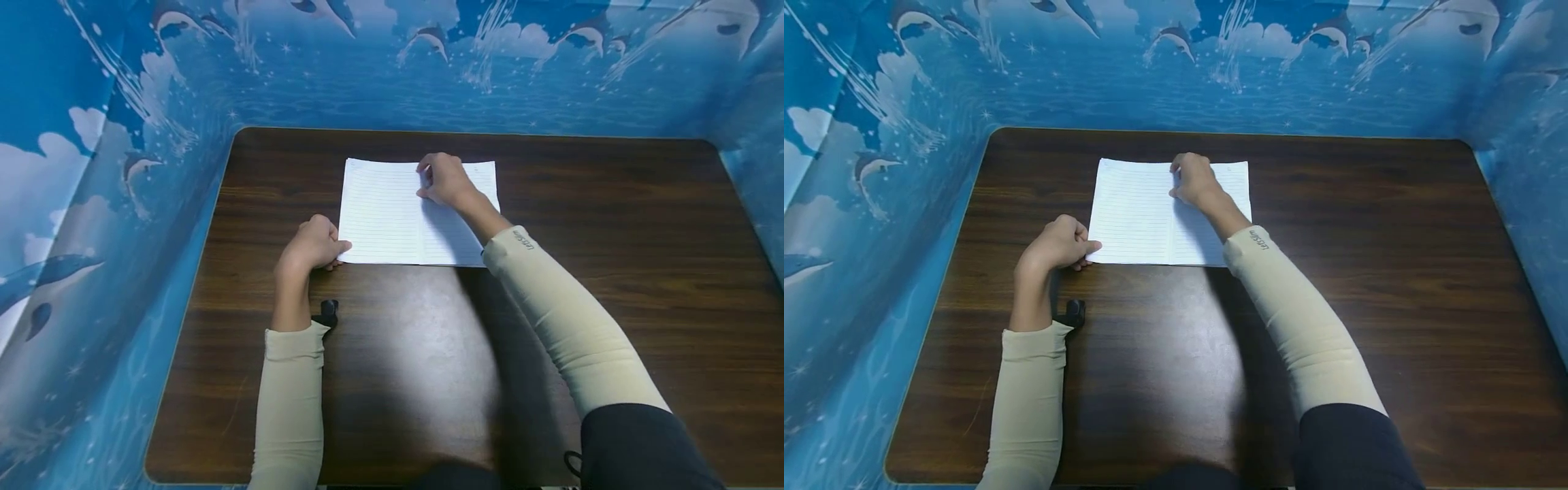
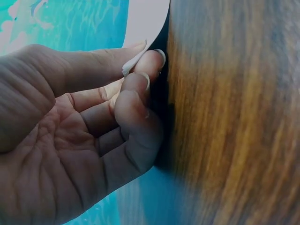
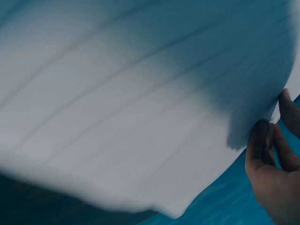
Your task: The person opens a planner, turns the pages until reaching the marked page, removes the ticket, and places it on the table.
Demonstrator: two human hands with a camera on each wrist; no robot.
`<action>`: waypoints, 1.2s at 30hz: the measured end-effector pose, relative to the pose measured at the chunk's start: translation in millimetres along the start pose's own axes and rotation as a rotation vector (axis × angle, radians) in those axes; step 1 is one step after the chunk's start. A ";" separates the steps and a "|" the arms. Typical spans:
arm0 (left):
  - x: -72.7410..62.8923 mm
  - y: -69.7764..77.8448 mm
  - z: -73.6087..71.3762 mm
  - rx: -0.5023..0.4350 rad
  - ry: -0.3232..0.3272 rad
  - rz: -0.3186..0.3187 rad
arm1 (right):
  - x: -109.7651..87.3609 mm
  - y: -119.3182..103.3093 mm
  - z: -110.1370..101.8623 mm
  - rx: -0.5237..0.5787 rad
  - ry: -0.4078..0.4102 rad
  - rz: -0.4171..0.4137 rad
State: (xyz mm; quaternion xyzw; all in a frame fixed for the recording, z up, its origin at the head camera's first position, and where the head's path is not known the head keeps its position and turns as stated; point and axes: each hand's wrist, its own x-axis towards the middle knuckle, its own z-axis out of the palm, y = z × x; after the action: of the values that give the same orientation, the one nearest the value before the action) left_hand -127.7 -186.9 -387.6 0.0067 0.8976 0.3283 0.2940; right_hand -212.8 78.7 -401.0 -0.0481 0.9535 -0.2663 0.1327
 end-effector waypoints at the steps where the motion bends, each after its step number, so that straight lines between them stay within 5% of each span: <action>1: 0.0 0.0 -0.3 0.001 -0.002 -0.004 | -2.2 8.8 -3.4 -0.019 0.011 0.012; 5: -1.2 0.2 -3.2 -0.002 -0.006 -0.020 | -13.0 30.0 -16.7 -0.134 -0.004 0.070; 13: -2.9 -0.2 -5.4 -0.003 0.000 -0.025 | -29.9 38.2 -31.6 -0.288 -0.025 0.161; 30: -1.1 3.9 -1.7 0.004 -0.004 -0.023 | -35.7 42.5 -37.6 -0.252 0.029 0.226; 36: -0.8 4.5 -0.8 0.015 -0.009 -0.023 | -39.0 45.7 -39.9 -0.136 0.057 0.263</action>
State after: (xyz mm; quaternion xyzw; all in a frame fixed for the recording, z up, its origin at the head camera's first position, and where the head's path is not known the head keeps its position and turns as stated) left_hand -128.3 -184.0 -384.0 0.0002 0.8988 0.3179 0.3018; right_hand -187.4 143.8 -383.1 0.0760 0.9708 -0.1827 0.1357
